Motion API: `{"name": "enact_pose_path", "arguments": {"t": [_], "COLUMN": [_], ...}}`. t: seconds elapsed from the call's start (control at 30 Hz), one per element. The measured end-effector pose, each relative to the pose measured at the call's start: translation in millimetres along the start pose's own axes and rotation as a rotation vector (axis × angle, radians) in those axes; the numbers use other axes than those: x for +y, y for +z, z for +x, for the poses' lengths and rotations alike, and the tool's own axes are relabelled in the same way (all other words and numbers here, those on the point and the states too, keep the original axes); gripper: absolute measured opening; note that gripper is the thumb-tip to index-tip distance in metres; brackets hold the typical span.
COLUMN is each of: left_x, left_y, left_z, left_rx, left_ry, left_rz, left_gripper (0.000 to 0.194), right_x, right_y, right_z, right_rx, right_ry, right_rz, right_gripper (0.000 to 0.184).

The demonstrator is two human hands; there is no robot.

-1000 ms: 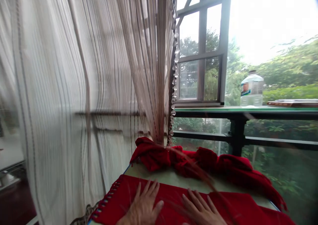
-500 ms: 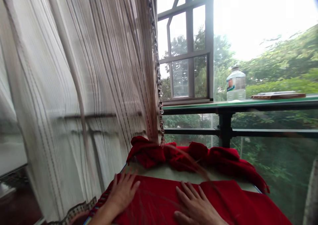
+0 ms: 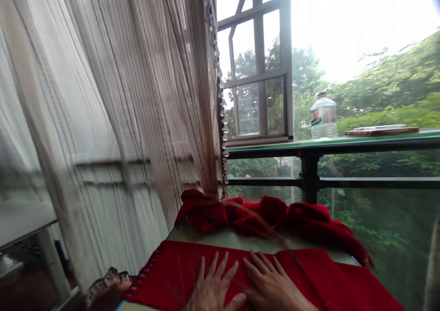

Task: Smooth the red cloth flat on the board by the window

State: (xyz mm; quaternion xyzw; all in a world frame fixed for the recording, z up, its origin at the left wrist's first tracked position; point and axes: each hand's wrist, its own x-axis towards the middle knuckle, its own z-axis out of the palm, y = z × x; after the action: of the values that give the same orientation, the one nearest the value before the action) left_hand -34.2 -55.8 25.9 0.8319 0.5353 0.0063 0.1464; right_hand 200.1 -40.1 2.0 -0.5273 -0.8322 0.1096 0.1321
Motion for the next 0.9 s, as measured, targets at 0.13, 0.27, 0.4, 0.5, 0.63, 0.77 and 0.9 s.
{"name": "enact_pose_path", "arguments": {"t": [0.13,0.27,0.4,0.5,0.63,0.77,0.9], "left_x": [-12,-46,-103,-146,-159,-105,-45], "left_y": [-2.2,-9.1,-20.4,-31.3,-43.0,-39.9,-30.4], "left_z": [-6,-18,-41,-60,-61,-25,12], "left_rx": [0.072,0.137,0.181,0.211,0.266,0.274,0.145], "left_ry": [-0.056,-0.143,-0.311,-0.456,-0.577,-0.341,-0.034], "left_rz": [0.017,0.057,0.110,0.142,0.160,0.142,0.072], "left_gripper": [0.079,0.075,0.071,0.065,0.066,0.066,0.071], "right_x": [4,13,21,20,17,23,44], "right_y": [1,10,17,18,22,27,38], "right_z": [1,4,8,8,10,16,26], "right_rx": [-0.110,-0.075,-0.052,-0.035,0.018,0.146,0.250], "right_ry": [0.023,0.024,0.017,0.018,0.025,0.019,-0.024], "right_rz": [-0.024,-0.004,0.030,0.019,-0.005,-0.037,-0.083], "right_gripper": [0.087,0.089,0.084,0.083,0.074,0.065,0.054]}}
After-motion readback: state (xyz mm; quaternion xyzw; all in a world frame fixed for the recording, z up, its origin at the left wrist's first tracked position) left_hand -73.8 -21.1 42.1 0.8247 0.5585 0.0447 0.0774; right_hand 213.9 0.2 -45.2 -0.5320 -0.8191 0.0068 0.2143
